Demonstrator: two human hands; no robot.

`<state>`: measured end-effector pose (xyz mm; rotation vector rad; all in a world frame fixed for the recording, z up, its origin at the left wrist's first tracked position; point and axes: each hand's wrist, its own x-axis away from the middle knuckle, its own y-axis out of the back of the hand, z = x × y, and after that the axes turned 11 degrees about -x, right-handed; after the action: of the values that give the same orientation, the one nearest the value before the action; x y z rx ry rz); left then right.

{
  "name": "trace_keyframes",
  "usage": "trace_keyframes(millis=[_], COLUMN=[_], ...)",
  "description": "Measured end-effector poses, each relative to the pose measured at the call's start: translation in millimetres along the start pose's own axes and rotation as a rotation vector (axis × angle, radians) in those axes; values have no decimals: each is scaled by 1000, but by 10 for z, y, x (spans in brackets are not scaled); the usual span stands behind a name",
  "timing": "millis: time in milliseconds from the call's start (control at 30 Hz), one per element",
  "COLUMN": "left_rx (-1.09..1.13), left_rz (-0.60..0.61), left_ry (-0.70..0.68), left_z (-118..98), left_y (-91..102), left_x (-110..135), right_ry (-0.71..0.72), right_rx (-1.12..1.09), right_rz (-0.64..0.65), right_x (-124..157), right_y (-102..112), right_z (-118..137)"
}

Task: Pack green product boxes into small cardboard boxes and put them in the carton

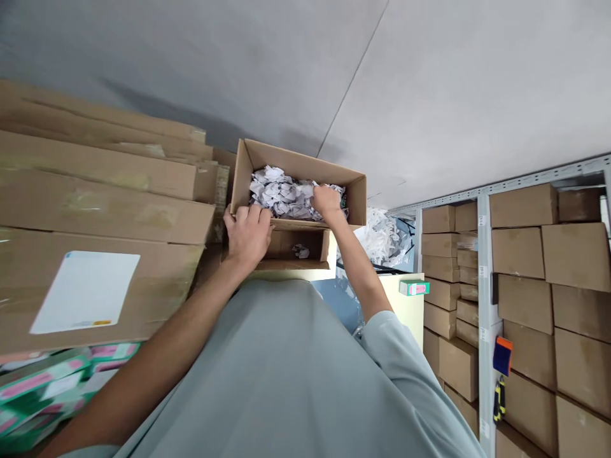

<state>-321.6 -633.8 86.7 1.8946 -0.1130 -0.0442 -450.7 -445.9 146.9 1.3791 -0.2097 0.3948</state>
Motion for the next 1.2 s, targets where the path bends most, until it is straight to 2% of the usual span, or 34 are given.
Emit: trace_keyframes(millis=[100, 167, 233, 300, 367, 467, 600, 700, 767, 867, 933, 1000, 1100, 1200], left_rx=[38, 53, 74, 85, 79, 56, 23, 8, 7, -3, -21, -40, -54, -67], left_rz=[-1, -2, -2, 2, 11, 29, 42, 54, 63, 70, 71, 69, 73, 93], left_ry=[9, 13, 18, 22, 26, 23, 12, 18, 19, 28, 32, 25, 16, 20], left_z=[4, 8, 13, 17, 17, 17, 18, 16, 12, 5, 3, 5, 9, 10], left_y=[-7, -16, -28, -36, -36, -20, 5, 13, 16, 18, 19, 19, 18, 25], left_x=[-1, 3, 9, 15, 22, 29, 31, 26, 22, 17, 16, 18, 25, 34], right_ry=[-13, 1, 38, 67, 64, 21, -67, -55, -22, 8, 2, -17, -20, 16], right_rx=[-52, -175, -321, -448, -500, -413, -251, -262, -307, -337, -313, -266, -180, -100], right_rz=[-99, -216, -240, -164, -51, 95, 195, 221, 183, 36, -46, -69, 1, 150], right_x=[355, 715, 1100, 1428, 1641, 1727, 1626, 1559, 1513, 1360, 1174, 922, 461, -11], right_y=[66, 58, -8, -134, -295, -525, -663, -604, -487, -239, -81, 20, 9, -160], right_z=[-90, -157, -203, -207, -159, -20, 159, 225, 241, 240, 228, 222, 273, 434])
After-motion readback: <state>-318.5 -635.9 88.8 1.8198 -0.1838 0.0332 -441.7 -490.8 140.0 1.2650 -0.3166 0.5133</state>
